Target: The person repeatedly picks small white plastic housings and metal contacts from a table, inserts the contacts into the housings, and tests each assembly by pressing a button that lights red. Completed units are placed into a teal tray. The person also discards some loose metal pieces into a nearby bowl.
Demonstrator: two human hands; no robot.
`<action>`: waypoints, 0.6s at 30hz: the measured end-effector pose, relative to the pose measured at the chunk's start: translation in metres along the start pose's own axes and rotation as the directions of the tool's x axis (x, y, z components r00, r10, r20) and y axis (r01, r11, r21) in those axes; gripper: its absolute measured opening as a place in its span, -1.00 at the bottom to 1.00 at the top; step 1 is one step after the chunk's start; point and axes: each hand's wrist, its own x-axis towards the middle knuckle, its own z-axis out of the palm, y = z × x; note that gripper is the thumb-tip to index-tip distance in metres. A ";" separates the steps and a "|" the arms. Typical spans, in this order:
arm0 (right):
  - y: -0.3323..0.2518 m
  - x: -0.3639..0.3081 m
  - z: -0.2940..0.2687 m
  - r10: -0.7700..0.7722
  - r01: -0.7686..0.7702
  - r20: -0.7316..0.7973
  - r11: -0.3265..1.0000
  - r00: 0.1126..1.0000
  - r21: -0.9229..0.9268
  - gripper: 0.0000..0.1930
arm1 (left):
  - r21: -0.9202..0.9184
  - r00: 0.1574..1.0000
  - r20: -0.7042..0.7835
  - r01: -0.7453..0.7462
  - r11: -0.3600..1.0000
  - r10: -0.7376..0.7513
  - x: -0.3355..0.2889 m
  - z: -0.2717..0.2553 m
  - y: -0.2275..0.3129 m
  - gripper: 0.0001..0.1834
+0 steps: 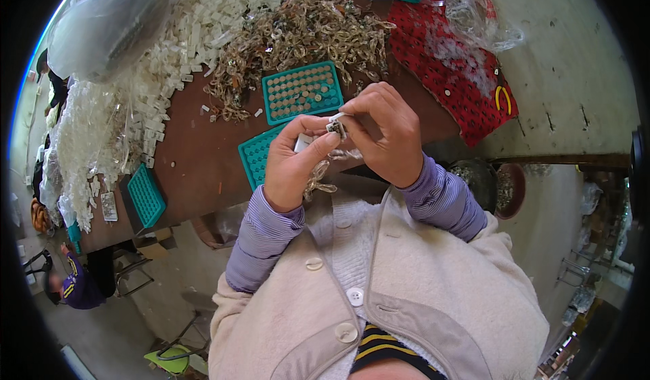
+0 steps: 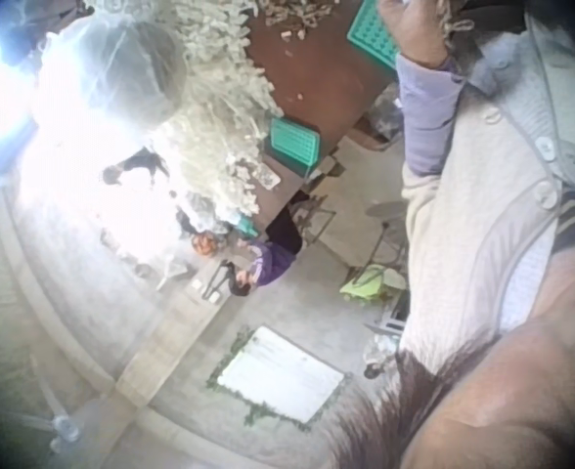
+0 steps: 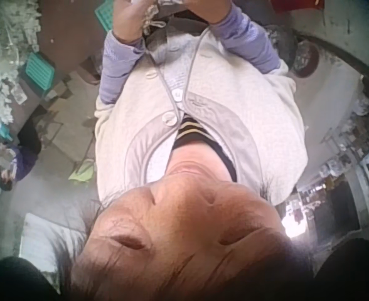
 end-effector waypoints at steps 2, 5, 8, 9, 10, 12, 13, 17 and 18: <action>0.000 -0.002 -0.004 -0.044 0.044 -0.009 0.997 0.999 0.063 -0.76 | 0.014 0.998 -0.068 -0.010 1.000 0.011 0.001 0.007 -0.003 -0.87; 0.004 -0.010 -0.014 -0.077 0.081 -0.040 0.991 0.996 0.111 -0.74 | -0.167 0.988 -0.122 0.073 0.983 -0.094 0.008 0.020 -0.007 -0.89; 0.015 -0.019 -0.030 -0.070 0.071 -0.060 0.997 0.996 0.019 -0.72 | -0.174 0.981 -0.014 0.189 0.966 -0.194 0.022 0.039 -0.016 -0.90; 0.018 -0.023 -0.037 -0.065 0.063 -0.051 0.998 0.997 -0.027 -0.71 | -0.173 0.972 0.008 0.231 0.958 -0.233 0.027 0.044 -0.018 -0.90; 0.021 -0.025 -0.042 -0.059 0.056 -0.042 0.996 0.997 -0.070 -0.71 | -0.170 0.965 0.052 0.264 0.950 -0.259 0.032 0.049 -0.019 -0.90; 0.026 -0.028 -0.049 -0.048 0.039 -0.089 0.994 0.995 -0.099 -0.73 | -0.143 0.932 0.136 0.354 0.924 -0.336 0.043 0.054 -0.020 -0.89; 0.030 -0.028 -0.053 -0.047 0.034 -0.102 0.993 0.994 -0.117 -0.74 | -0.169 0.916 0.137 0.396 0.903 -0.376 0.049 0.055 -0.022 -0.89; 0.067 -0.027 -0.093 0.030 -0.036 -0.023 0.959 0.999 -0.281 -0.82 | -0.242 0.917 0.116 0.398 0.885 -0.381 0.066 0.047 -0.026 -0.91; 0.082 -0.027 -0.107 0.081 -0.089 -0.037 0.926 0.996 -0.368 -0.83 | -0.254 0.937 0.119 0.350 0.902 -0.330 0.068 0.043 -0.027 -0.91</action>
